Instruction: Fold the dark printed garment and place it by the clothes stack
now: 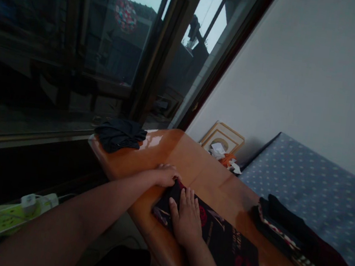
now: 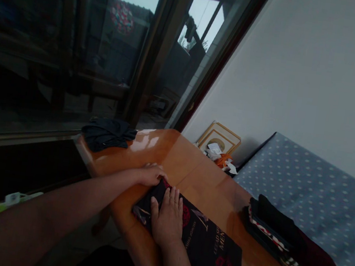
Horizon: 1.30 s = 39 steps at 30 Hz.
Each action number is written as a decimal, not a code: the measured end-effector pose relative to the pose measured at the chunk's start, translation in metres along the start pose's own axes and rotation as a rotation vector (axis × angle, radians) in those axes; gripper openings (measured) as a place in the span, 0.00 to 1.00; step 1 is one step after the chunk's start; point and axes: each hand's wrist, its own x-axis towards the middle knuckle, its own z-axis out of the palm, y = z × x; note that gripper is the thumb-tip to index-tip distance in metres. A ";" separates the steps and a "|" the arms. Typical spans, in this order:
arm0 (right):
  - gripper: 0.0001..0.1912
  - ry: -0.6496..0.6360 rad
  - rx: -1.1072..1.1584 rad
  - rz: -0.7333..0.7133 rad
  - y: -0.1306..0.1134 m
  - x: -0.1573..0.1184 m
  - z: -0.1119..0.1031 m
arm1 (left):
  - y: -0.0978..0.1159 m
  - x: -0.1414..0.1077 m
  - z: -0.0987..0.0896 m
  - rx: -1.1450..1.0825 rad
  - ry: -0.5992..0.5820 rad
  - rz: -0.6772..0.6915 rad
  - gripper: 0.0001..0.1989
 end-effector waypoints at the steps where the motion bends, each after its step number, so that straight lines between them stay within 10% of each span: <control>1: 0.42 -0.002 0.003 0.000 0.000 0.000 0.000 | 0.000 0.002 0.001 0.000 0.003 -0.005 0.18; 26: 0.41 -0.064 0.046 -0.051 -0.003 -0.001 -0.011 | -0.012 0.012 0.015 -0.174 0.256 -0.085 0.11; 39: 0.43 -0.026 0.132 -0.085 -0.001 -0.007 -0.016 | 0.048 -0.037 0.046 -0.255 0.164 0.075 0.24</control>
